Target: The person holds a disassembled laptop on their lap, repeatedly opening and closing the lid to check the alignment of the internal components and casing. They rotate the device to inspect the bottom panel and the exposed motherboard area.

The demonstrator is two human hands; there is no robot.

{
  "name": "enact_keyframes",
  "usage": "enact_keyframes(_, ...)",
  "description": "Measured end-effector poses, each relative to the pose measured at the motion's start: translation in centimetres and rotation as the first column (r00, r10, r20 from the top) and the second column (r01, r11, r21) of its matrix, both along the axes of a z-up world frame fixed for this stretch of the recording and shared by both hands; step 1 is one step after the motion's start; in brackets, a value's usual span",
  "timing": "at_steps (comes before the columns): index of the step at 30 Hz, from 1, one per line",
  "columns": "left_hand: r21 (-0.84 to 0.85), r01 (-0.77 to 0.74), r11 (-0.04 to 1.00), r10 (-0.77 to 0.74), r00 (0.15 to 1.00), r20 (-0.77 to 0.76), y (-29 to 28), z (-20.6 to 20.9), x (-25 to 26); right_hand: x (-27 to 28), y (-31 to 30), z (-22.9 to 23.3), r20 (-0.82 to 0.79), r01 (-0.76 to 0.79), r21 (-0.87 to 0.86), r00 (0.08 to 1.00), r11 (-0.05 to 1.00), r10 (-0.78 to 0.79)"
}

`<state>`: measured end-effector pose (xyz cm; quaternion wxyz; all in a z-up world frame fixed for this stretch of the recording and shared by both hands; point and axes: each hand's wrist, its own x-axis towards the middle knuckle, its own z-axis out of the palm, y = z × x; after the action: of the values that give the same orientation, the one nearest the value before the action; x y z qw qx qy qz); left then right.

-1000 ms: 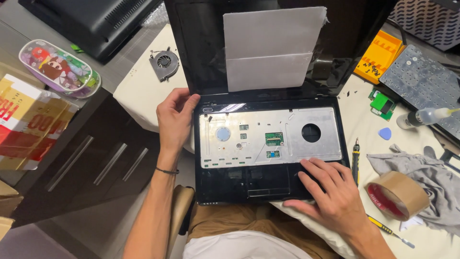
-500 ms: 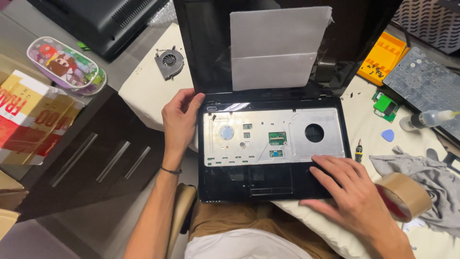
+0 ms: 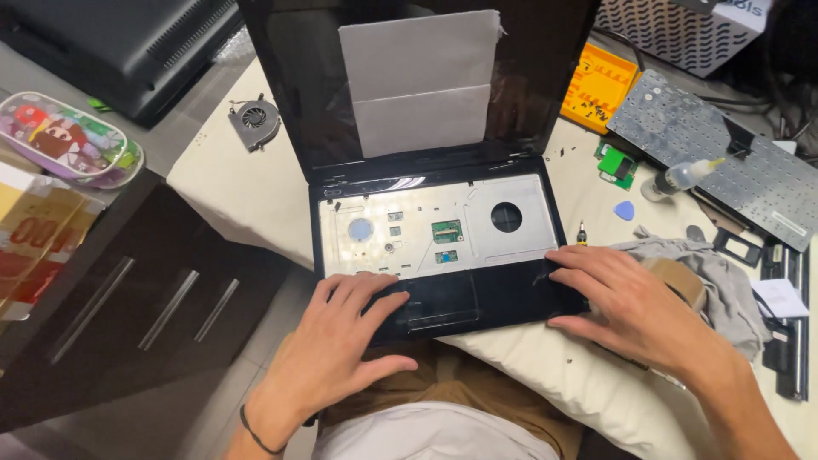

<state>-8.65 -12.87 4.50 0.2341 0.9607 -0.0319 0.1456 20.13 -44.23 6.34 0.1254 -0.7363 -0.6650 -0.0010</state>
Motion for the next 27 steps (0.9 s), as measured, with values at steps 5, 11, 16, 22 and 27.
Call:
enact_keyframes(5,0.261,-0.031,0.965,0.048,0.997,-0.059,-0.2,-0.4,0.0,0.2,-0.2,0.6,-0.092,-0.010,0.014,0.996,1.000,0.011)
enact_keyframes(11,0.294,0.017,0.956,-0.049,0.994,0.101,0.8,0.7,0.3,-1.6,-0.9,0.5,-0.040,0.056,0.193,0.998,0.980,-0.049)
enact_keyframes(16,0.296,0.000,0.955,-0.051,0.985,0.164,1.0,2.1,1.0,-3.2,-1.8,-1.5,-0.230,0.269,0.236,0.949,0.934,-0.215)
enact_keyframes(22,0.221,-0.012,0.975,-0.027,0.985,0.173,1.8,3.7,1.5,-3.1,-1.1,-2.8,-0.921,0.655,-0.062,0.252,0.753,-0.295)
enact_keyframes(27,0.127,-0.010,0.992,-0.004,0.994,0.109,3.0,6.0,2.6,-2.2,-0.5,-3.6,-0.977,0.594,-0.063,0.126,0.802,-0.171)
